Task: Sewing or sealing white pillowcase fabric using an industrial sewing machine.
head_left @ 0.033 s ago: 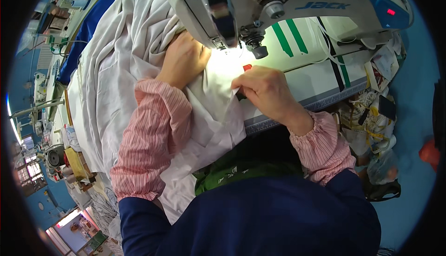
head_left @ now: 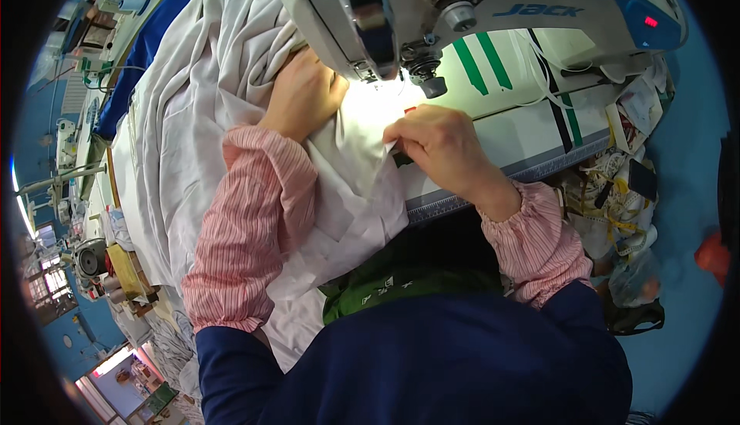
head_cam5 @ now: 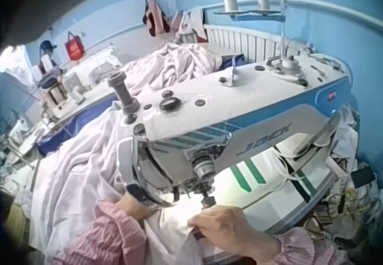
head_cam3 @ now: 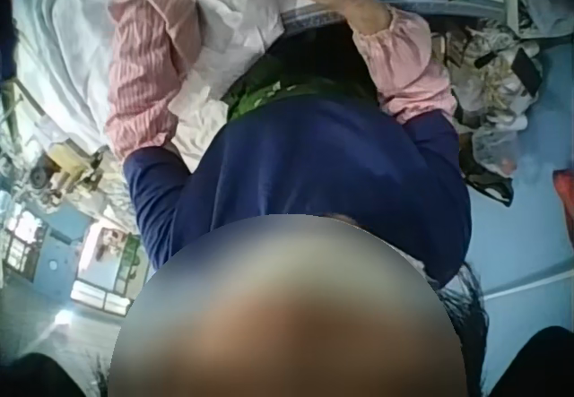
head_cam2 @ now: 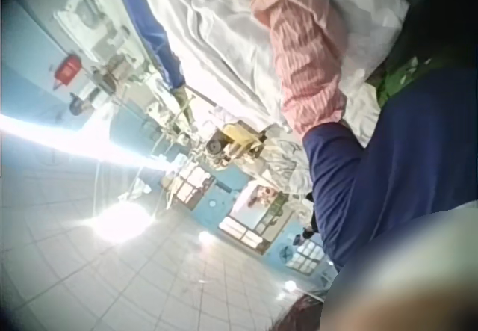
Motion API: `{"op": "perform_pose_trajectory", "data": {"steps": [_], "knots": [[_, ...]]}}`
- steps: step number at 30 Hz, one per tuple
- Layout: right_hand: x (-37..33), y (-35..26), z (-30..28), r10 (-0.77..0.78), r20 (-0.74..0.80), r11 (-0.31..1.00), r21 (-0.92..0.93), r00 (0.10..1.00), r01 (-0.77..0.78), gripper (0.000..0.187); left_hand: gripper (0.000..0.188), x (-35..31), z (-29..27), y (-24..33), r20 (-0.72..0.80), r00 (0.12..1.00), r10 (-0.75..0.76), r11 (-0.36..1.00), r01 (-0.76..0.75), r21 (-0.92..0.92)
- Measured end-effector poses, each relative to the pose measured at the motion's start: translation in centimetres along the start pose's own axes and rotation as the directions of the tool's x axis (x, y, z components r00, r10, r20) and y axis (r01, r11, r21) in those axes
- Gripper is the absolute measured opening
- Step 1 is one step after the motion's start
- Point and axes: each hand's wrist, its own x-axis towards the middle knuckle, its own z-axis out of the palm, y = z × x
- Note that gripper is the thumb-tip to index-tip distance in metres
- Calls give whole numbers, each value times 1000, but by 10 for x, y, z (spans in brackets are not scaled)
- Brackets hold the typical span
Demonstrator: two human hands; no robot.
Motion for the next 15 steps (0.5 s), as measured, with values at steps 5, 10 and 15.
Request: {"op": "perform_pose_trajectory", "data": {"steps": [5,10,15], "knots": [[24,17,7,72,40,997,-7,997,-72,11,22,19,4,-33,-64,990,122,992,-120,38],[35,27,13,-49,-18,986,-159,999,45,7,29,36,-1,-64,-268,956,122,988,-142,-58],[7,5,4,-162,-90,951,-278,983,131,25,33,6,-25,-57,-96,980,174,984,-169,60]]}}
